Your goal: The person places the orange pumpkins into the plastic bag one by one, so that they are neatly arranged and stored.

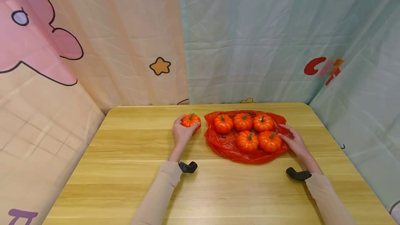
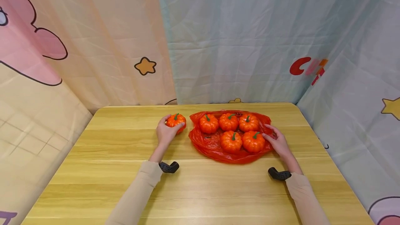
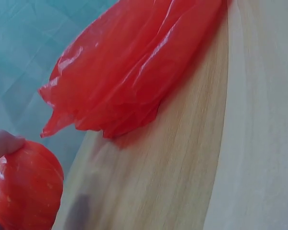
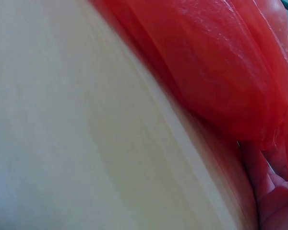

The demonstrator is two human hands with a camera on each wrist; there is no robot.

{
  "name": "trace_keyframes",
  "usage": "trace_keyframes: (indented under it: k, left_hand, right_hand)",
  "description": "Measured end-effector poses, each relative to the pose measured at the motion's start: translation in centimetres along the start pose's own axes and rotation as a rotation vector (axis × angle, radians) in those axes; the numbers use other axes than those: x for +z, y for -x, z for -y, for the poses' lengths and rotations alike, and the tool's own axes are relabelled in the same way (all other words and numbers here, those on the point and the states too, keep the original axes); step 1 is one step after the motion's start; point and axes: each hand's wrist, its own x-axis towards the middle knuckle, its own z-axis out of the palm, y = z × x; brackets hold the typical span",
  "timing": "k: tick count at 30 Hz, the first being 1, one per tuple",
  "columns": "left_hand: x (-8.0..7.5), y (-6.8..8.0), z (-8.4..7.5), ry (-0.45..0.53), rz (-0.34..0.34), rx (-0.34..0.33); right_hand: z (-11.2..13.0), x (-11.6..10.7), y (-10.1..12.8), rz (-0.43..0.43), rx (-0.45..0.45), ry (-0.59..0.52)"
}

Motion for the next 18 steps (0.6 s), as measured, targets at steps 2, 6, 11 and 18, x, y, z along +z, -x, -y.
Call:
trace_keyframes:
  k: [2,6,11,18]
  left_hand:
    - [0.0,0.3,-0.3,0.013,-0.006,0.009]
    - [0.0,1.0,-1.0,0.044,-0.005,0.017]
    - [-0.1,1.9,-2.3,0.074,0.003,0.036]
    - [0.0,3.0,-4.2,0.095,0.066,0.112]
  right_hand:
    - [0.0,0.0,0.0,0.006,0.006,-0.007]
    - [0.1,-0.1,0.0,0.017,0.029,-0.006]
    - [0.2,-0.2,0.0,0.032,0.043,-0.002]
    - [0.2,-0.2,0.0,0.041,0.035,-0.007]
